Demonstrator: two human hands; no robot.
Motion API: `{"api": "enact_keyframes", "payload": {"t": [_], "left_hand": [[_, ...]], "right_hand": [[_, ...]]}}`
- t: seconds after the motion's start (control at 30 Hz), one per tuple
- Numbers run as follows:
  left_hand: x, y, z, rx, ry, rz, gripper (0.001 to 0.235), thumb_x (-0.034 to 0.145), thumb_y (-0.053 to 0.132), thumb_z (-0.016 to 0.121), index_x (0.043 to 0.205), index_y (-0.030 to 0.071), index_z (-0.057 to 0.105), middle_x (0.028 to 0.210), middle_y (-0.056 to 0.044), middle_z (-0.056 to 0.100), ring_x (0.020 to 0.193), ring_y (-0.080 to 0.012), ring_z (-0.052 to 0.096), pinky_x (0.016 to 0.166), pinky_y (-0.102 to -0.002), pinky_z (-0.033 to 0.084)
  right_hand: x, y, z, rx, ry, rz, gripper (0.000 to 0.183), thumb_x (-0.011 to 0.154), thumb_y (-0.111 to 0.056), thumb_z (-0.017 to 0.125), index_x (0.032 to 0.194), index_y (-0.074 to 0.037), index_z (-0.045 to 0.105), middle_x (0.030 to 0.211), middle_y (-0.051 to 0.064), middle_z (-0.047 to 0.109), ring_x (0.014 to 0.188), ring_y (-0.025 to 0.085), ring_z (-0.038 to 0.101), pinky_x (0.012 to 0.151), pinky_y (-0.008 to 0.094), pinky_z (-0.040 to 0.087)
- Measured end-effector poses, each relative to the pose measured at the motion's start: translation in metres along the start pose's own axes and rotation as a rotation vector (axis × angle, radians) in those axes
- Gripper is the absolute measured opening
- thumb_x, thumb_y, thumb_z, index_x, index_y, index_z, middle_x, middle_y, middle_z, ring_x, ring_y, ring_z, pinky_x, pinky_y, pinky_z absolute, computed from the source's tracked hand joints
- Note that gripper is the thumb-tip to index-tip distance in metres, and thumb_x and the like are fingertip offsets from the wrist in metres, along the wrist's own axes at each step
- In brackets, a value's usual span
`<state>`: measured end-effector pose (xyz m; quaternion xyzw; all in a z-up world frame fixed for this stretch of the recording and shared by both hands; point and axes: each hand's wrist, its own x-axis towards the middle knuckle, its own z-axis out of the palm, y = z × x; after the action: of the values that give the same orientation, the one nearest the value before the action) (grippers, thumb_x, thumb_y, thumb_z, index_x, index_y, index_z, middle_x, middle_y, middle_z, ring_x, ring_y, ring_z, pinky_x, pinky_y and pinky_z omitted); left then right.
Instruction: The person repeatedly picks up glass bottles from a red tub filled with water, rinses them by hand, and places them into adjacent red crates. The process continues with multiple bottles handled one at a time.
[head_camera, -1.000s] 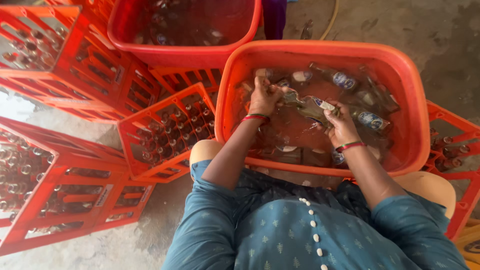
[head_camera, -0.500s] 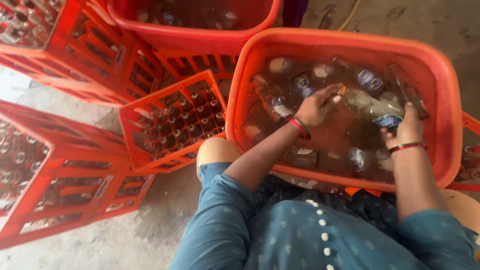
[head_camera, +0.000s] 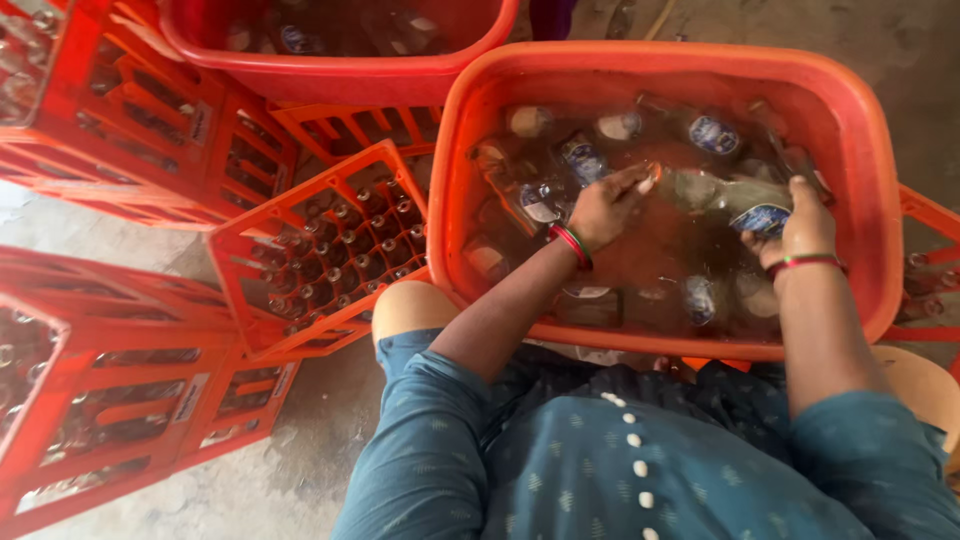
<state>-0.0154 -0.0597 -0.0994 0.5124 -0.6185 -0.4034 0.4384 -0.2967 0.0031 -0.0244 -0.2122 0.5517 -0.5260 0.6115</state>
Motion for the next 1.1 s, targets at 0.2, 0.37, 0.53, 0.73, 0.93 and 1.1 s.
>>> {"api": "enact_keyframes", "payload": {"t": [0.2,0.37,0.53,0.73,0.93,1.1], "left_hand": [[-0.004,0.015,-0.011,-0.225,-0.032,-0.129,0.032,0.100,0.029,0.062,0.118,0.005,0.072,0.080,-0.011,0.073,0.068,-0.0184,0.071,0.063,-0.034,0.057],[0.005,0.024,-0.005,-1.097,-0.112,-0.251,0.025,0.096,0.014,0.058,0.119,0.007,0.067,0.085,-0.013,0.069,0.059,-0.0222,0.065,0.052,-0.037,0.054],[0.001,0.017,-0.006,-0.249,-0.042,0.417,0.025,0.099,0.015,0.061,0.117,-0.001,0.067,0.121,-0.021,0.069,0.105,-0.0265,0.068,0.088,-0.038,0.057],[0.000,0.016,-0.003,0.462,-0.130,0.361,0.023,0.089,0.024,0.074,0.110,0.015,0.076,0.108,-0.011,0.076,0.095,-0.0228,0.071,0.083,-0.036,0.057],[-0.005,0.032,-0.006,-0.515,0.012,-0.044,0.046,0.093,-0.001,0.050,0.136,0.008,0.064,0.115,-0.010,0.070,0.094,-0.0150,0.073,0.082,-0.032,0.064],[0.000,0.053,-0.016,-0.359,0.044,0.127,0.036,0.101,0.005,0.057,0.135,0.007,0.063,0.119,-0.016,0.074,0.097,-0.0175,0.071,0.082,-0.032,0.059]], "right_hand": [[-0.003,-0.003,0.003,-0.162,-0.072,-0.144,0.037,0.113,-0.053,0.053,0.128,-0.019,0.050,0.099,0.004,0.066,0.065,0.019,0.059,0.048,0.028,0.040],[-0.001,-0.014,0.015,-0.251,0.182,0.051,0.045,0.106,-0.066,0.052,0.124,-0.025,0.055,0.089,0.000,0.065,0.054,0.014,0.052,0.045,0.026,0.036],[-0.011,-0.016,0.009,-0.020,0.126,0.067,0.051,0.106,-0.059,0.047,0.127,-0.016,0.062,0.103,0.003,0.075,0.070,0.014,0.073,0.053,0.030,0.055],[-0.003,-0.010,-0.008,-0.073,-0.118,-0.121,0.037,0.115,-0.048,0.054,0.130,-0.014,0.052,0.115,0.007,0.073,0.082,0.024,0.071,0.055,0.028,0.043],[-0.007,-0.018,0.001,-0.243,-0.160,-0.153,0.037,0.111,-0.054,0.051,0.122,-0.019,0.054,0.100,0.006,0.067,0.067,0.024,0.063,0.047,0.027,0.042],[-0.030,-0.031,0.019,-0.150,-0.139,-0.055,0.039,0.106,-0.054,0.055,0.123,-0.019,0.060,0.106,0.000,0.070,0.071,0.017,0.064,0.047,0.022,0.041]]}}
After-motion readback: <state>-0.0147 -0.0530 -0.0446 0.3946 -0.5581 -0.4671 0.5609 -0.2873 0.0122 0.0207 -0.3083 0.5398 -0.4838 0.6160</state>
